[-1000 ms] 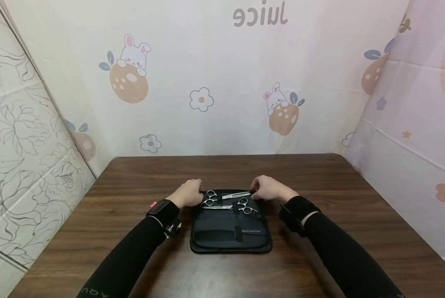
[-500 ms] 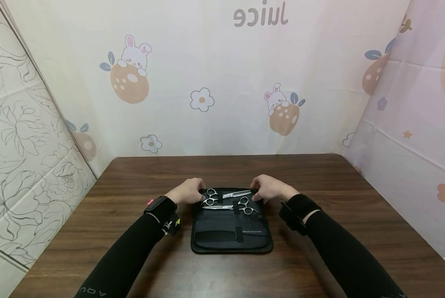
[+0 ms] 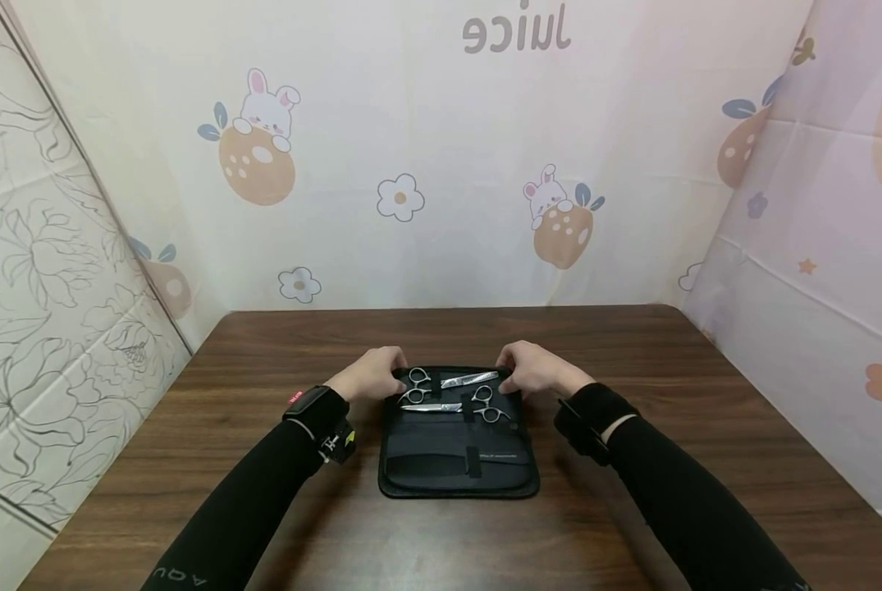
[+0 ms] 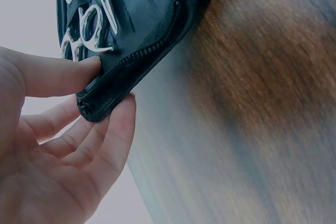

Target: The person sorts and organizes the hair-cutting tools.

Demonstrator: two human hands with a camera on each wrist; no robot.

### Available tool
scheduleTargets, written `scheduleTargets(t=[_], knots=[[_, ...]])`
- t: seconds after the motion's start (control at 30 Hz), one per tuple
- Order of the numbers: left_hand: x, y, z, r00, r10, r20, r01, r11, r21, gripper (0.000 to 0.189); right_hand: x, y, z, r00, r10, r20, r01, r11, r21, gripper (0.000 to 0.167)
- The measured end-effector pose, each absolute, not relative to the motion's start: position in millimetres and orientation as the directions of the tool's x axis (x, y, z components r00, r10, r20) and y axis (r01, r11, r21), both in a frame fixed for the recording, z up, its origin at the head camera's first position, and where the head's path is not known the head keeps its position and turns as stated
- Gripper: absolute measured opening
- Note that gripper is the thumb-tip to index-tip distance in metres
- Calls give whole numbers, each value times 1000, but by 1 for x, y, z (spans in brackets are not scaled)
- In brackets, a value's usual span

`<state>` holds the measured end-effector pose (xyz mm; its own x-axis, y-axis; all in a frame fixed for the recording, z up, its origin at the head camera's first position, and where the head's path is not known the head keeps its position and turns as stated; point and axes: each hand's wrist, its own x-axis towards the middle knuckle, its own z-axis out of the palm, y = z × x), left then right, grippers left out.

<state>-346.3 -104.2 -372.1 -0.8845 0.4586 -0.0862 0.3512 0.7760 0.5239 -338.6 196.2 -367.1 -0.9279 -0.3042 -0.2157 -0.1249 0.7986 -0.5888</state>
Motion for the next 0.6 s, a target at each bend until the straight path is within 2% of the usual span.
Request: scheduleTargets(t=[0.33,0.6], knots=[[-347,-101,-370,-901,433,-14,356,760,543,21,-338,197,-364,-947,-292,-135,-160,792,-589,27],[-344,-105,-373,-891,447,83,415,724,552,21,-335,194,-362,-952,-301,-63,-220,810,-543,24]])
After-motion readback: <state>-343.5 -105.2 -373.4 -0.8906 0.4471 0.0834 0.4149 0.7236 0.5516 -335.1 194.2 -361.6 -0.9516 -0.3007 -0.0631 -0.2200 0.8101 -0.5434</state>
